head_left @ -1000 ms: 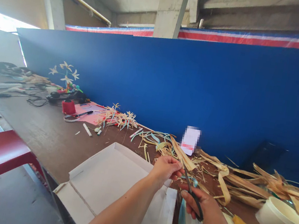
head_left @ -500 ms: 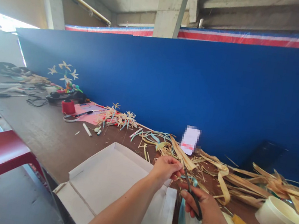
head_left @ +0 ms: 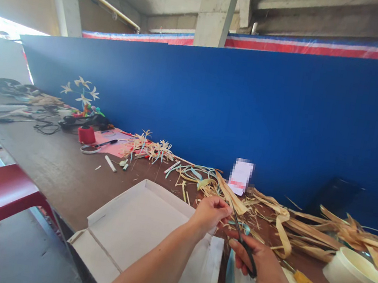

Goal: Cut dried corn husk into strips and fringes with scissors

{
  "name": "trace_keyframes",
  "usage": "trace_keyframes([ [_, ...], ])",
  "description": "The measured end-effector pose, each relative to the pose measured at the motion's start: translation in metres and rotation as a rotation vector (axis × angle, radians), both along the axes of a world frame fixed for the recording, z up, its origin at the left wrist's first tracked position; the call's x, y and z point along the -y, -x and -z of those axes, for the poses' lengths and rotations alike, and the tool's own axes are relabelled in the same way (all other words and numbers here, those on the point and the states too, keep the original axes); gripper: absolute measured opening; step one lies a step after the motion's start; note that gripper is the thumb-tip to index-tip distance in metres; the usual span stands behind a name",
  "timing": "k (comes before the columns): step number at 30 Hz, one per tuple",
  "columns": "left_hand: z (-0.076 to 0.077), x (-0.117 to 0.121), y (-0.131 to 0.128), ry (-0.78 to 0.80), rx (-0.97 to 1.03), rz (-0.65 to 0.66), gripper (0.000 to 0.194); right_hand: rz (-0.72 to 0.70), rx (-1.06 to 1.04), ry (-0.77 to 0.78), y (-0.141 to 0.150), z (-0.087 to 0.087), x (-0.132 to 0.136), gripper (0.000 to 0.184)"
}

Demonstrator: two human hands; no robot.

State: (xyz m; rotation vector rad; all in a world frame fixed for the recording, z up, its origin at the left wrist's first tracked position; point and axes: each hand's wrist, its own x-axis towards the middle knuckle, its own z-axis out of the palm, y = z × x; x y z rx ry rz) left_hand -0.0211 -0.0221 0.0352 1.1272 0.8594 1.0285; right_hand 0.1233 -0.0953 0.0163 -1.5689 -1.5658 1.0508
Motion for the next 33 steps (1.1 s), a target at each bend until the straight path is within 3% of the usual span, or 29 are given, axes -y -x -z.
trace_keyframes([
  [16, 0.002, 0.000, 0.000, -0.009, -0.012, 0.003, 0.016, 0.048, -0.033, -0.025, 0.004, -0.005, 0.002, 0.046],
  [19, 0.002, 0.001, 0.001, -0.028, -0.039, 0.047, 0.017, 0.098, -0.066, -0.037, 0.001, -0.002, -0.001, 0.046],
  [25, 0.004, 0.004, 0.000, 0.016, -0.072, 0.202, 0.020, 0.437, -0.257, -0.191, -0.010, 0.001, -0.005, 0.056],
  [29, 0.005, 0.006, -0.002, 0.010, -0.113, 0.294, 0.022, 0.413, -0.418, -0.220, -0.009, -0.003, -0.003, 0.064],
  [33, 0.011, 0.006, -0.002, -0.029, -0.147, 0.379, 0.024, 0.388, -0.437, -0.218, -0.008, -0.002, -0.003, 0.065],
])
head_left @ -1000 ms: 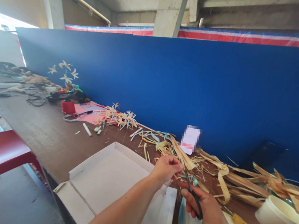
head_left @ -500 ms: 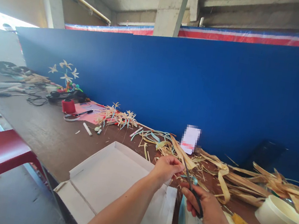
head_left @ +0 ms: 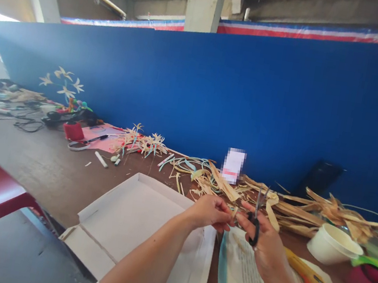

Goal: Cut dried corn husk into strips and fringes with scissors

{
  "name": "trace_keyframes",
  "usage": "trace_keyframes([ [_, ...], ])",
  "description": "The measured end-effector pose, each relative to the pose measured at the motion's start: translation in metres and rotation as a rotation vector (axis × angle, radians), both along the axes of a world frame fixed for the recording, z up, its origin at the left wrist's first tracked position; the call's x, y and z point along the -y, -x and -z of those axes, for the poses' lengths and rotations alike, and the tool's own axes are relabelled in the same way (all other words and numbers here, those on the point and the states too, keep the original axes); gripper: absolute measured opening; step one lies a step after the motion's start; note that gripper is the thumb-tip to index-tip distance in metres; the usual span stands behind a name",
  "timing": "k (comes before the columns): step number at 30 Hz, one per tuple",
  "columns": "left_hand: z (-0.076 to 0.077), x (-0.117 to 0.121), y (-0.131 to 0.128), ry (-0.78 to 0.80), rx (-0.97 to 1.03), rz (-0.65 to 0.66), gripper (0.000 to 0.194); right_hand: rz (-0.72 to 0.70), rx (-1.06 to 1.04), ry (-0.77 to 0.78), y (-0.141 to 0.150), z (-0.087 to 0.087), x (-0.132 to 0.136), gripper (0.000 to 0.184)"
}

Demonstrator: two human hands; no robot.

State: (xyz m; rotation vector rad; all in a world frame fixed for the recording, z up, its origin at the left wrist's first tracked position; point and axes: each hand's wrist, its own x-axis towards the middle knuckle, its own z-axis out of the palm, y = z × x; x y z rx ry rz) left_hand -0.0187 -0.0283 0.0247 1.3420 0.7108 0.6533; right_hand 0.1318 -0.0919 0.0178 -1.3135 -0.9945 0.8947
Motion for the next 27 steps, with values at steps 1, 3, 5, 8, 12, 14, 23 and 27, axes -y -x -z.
trace_keyframes([
  [1, 0.0017, 0.0001, -0.0002, -0.006, -0.008, 0.019, 0.024, -0.010, 0.010, -0.005, -0.0006, 0.0012, -0.0003, 0.063],
  [3, 0.0044, 0.0002, -0.0008, -0.009, -0.017, 0.053, 0.023, -0.019, 0.028, -0.022, -0.0022, 0.0034, -0.0007, 0.059],
  [5, 0.0053, 0.0005, -0.0013, -0.010, -0.025, 0.062, 0.023, -0.013, 0.031, -0.035, -0.0033, 0.0044, -0.0007, 0.055],
  [8, 0.0030, 0.0013, -0.0011, -0.020, -0.041, 0.039, 0.024, -0.006, -0.010, -0.024, -0.0033, 0.0039, -0.0004, 0.054],
  [12, -0.0016, 0.0018, 0.0004, -0.025, -0.019, -0.008, 0.022, 0.005, -0.048, -0.005, -0.0027, 0.0022, 0.0000, 0.053],
  [14, -0.0026, 0.0012, 0.0009, -0.004, -0.002, -0.048, 0.020, 0.026, -0.020, -0.003, -0.0023, 0.0016, 0.0003, 0.050],
  [23, 0.0008, -0.0058, -0.0015, 0.101, 0.096, -0.148, 0.019, -0.049, -0.056, -0.021, 0.0030, -0.0011, 0.0026, 0.056],
  [27, 0.0013, -0.0053, -0.0030, 0.132, 0.116, -0.175, 0.017, -0.074, -0.074, -0.029, 0.0010, 0.0020, 0.0006, 0.056],
])
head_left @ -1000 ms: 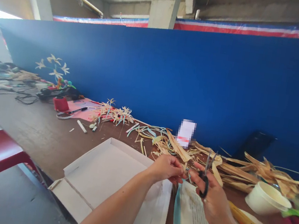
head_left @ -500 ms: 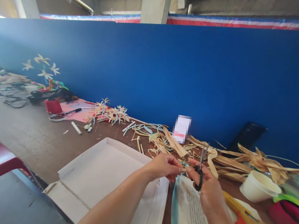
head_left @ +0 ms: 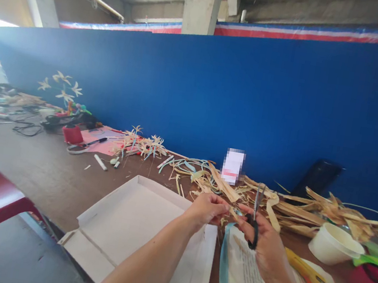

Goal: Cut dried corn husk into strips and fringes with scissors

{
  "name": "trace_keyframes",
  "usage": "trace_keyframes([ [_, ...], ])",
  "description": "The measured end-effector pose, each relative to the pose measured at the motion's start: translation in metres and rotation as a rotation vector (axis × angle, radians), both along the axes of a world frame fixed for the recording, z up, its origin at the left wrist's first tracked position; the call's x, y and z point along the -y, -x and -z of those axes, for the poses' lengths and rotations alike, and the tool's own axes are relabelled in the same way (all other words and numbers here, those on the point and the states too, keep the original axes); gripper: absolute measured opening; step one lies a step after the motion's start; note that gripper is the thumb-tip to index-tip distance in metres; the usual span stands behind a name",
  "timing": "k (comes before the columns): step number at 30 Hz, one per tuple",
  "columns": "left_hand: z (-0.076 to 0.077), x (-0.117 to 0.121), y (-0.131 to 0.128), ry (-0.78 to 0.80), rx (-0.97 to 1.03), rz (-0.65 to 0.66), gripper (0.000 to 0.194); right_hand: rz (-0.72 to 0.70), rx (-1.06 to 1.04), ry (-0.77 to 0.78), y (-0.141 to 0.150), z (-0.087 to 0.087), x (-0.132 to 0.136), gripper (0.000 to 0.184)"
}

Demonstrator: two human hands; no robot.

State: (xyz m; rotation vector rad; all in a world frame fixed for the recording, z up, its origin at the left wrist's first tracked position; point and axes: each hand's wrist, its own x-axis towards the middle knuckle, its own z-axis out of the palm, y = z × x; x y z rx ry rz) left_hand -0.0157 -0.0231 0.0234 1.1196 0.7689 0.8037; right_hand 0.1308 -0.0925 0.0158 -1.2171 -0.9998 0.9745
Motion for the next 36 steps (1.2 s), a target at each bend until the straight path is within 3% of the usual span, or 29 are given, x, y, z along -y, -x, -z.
trace_keyframes([
  [11, -0.001, 0.009, -0.007, -0.037, -0.032, -0.026, 0.025, 0.021, 0.001, -0.009, 0.000, 0.001, -0.001, 0.060],
  [17, -0.001, 0.009, -0.007, 0.004, 0.029, -0.012, 0.026, -0.039, -0.026, 0.015, 0.001, 0.001, -0.001, 0.065],
  [26, -0.001, 0.009, -0.008, -0.019, 0.010, -0.055, 0.025, -0.005, 0.087, 0.039, 0.005, -0.005, 0.002, 0.049],
  [32, -0.009, 0.007, -0.001, -0.060, -0.008, -0.112, 0.017, -0.169, 0.325, 0.176, 0.006, -0.004, 0.004, 0.046],
  [36, -0.011, 0.001, 0.007, -0.111, -0.023, -0.120, 0.018, -0.252, 0.358, 0.192, 0.009, -0.006, 0.008, 0.048],
])
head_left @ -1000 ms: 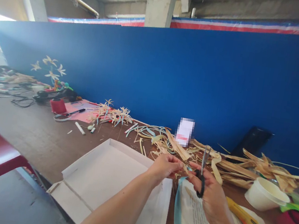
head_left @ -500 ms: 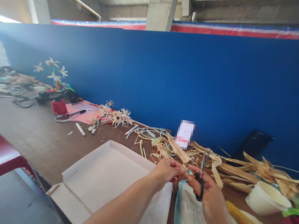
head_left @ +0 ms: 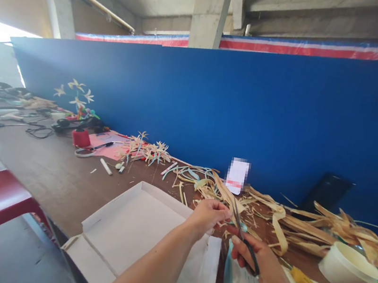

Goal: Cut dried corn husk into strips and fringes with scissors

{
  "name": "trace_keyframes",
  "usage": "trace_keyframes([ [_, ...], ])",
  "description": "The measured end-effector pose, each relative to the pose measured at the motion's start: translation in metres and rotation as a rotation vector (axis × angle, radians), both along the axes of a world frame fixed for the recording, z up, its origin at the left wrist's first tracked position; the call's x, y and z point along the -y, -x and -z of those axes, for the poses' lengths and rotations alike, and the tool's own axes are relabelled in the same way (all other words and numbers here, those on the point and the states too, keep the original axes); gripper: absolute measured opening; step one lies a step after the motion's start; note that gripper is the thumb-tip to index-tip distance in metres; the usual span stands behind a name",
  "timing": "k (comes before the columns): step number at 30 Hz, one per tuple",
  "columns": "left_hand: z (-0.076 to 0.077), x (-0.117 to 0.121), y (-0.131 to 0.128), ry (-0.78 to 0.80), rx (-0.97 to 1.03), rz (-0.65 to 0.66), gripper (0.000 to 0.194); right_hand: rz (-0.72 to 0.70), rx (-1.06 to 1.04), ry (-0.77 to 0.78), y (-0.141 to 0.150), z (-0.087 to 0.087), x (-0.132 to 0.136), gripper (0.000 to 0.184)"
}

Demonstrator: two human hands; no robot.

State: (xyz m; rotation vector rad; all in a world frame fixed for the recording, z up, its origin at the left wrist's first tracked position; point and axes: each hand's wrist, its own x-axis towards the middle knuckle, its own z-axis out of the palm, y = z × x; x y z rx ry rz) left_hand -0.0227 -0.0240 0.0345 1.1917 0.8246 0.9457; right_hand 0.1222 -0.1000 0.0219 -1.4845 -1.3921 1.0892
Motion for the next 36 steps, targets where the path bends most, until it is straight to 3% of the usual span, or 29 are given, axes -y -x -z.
trace_keyframes([
  [7, 0.0011, -0.0039, 0.0040, 0.006, -0.012, 0.026, 0.022, -0.078, 0.018, 0.013, -0.0029, 0.0013, 0.0006, 0.047],
  [30, 0.0009, -0.0032, 0.0045, 0.019, 0.008, 0.034, 0.025, -0.022, 0.041, 0.008, 0.0013, -0.0001, 0.0002, 0.039],
  [33, 0.0021, -0.0036, 0.0043, -0.008, 0.010, 0.050, 0.026, 0.044, -0.007, -0.019, 0.0032, -0.0014, -0.0005, 0.041],
  [36, 0.0035, -0.0039, 0.0038, -0.024, 0.024, 0.062, 0.028, 0.200, -0.083, -0.074, 0.0021, -0.0020, -0.0019, 0.042],
])
